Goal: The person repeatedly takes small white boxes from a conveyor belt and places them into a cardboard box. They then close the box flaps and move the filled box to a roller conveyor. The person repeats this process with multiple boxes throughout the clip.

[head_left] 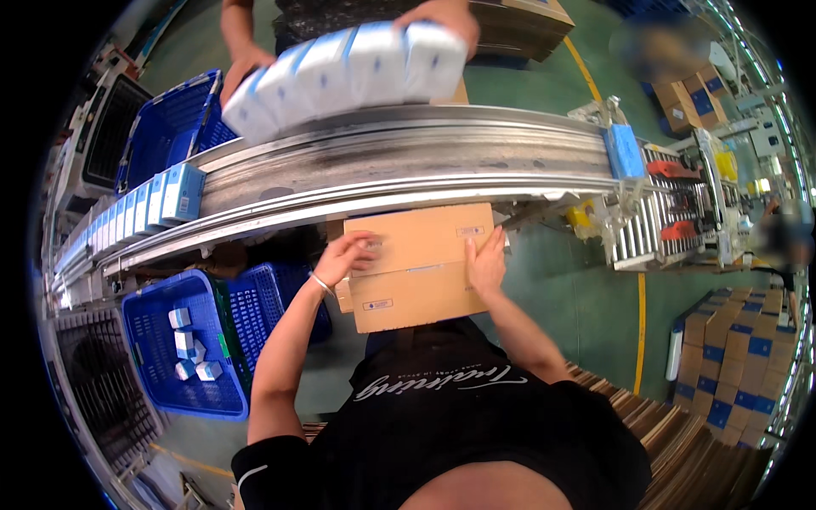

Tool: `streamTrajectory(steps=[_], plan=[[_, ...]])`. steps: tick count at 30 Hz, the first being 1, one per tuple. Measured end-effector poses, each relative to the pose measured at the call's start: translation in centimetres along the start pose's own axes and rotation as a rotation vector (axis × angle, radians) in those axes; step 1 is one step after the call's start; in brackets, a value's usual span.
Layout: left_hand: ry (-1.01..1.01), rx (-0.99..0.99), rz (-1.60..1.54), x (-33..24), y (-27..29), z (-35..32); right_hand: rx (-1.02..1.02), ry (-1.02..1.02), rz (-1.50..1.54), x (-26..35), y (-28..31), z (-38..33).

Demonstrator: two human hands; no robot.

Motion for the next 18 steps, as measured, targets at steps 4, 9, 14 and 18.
streamTrajectory(steps=[4,9,14,18], plan=[[-0.069,-0.833,0.017,7.2,7.8,-1.8,0.133,-0.1,0.148,-4.1,-0.3,0.5],[0.523,-0.771,-0.005,22.6,5.4,1.5,0.146,-0.1,0.311,-13.2,1.6,5.7],[0.176,-0.488,-0.35,15.2,-10.4,8.3,0.008,-0.189,0.521,-25.3,4.4,5.6],[0.261,-0.35,-0.344,16.7,-23.1,16.3,-0.03,-0.545,0.46,-39.1,8.9,4.2]])
Point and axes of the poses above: each hand's wrist, its own z-axis towards the middle knuckle, its own y-axis out of the back of the hand, x = y × z, the point moved 6 cm from there along z, towards the middle knuckle, and after that the axes turned 2 degrees about -y, right-handed, at the moved point
